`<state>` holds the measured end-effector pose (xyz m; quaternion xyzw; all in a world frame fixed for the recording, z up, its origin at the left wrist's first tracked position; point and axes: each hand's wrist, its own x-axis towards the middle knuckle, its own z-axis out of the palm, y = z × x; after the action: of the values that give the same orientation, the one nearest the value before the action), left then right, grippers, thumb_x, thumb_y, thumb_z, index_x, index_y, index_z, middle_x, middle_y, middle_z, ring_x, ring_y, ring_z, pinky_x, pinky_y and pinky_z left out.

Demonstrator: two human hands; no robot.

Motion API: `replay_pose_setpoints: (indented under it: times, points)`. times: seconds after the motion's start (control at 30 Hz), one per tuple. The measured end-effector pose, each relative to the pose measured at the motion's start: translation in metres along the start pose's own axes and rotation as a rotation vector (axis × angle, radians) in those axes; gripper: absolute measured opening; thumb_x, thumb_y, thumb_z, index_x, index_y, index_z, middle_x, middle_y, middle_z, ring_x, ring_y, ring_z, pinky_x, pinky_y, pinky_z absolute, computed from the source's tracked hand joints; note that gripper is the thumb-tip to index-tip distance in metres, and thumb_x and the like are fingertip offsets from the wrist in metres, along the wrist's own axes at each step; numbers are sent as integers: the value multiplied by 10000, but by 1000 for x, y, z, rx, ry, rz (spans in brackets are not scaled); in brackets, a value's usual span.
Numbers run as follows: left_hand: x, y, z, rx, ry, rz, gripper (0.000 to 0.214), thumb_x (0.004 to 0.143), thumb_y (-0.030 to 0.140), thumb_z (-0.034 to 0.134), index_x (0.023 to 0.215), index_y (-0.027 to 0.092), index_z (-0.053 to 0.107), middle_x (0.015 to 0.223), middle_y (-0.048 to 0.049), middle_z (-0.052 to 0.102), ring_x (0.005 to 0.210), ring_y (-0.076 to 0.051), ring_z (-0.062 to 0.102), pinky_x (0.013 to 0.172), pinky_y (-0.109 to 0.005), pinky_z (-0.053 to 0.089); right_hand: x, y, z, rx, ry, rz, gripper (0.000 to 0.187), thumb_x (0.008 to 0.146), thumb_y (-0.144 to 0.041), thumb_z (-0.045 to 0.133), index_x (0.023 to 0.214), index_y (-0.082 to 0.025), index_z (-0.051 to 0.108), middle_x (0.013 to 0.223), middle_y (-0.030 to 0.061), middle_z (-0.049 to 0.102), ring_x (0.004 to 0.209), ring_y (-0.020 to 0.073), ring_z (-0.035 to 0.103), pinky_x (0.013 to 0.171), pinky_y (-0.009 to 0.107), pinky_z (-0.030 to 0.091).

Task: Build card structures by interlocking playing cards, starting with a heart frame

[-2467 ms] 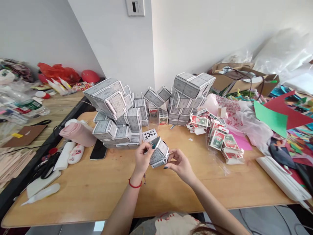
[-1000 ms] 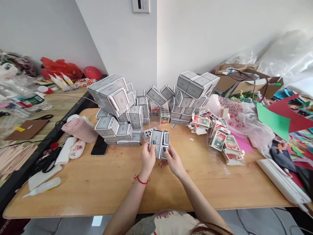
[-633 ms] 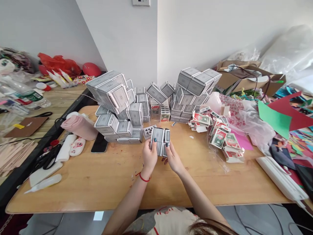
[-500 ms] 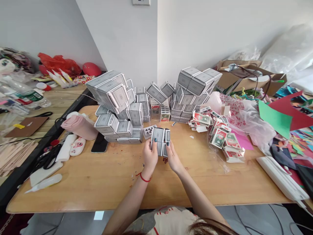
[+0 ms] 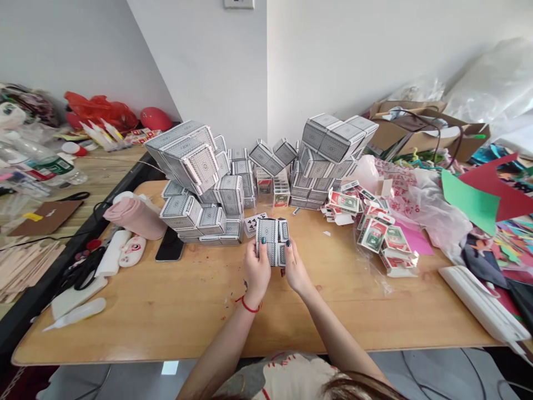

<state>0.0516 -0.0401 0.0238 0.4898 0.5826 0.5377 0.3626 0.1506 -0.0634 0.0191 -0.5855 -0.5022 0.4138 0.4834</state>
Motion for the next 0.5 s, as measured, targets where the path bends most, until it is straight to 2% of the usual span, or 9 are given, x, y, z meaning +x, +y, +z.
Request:
replay_pose_setpoints:
  times: [0.13,0.33,0.5]
  points:
    - [-2,0,2,-25,17,-15,307,844,421,411,940,153,526,872,-86,606,758,-164,578,660,-270,454,0,-4,1,-22,32,-4,449,898,-461,206,1272,-247,329,947,78,578,936,225,560,719,364,477]
    - [-2,-3,3,-9,26,-26,315,843,435,409,933,154,519,854,-79,599,735,-158,564,638,-260,442,2,-3,1,-11,28,23,464,877,-504,251,1253,-252,356,939,66,587,855,217,579,669,349,478]
    - [-3,0,4,14,27,-17,295,852,422,398,919,157,509,832,-69,591,709,-148,553,613,-247,431,4,-1,-1,-9,9,44,458,891,-489,191,1241,-253,370,873,60,584,820,210,582,648,343,476]
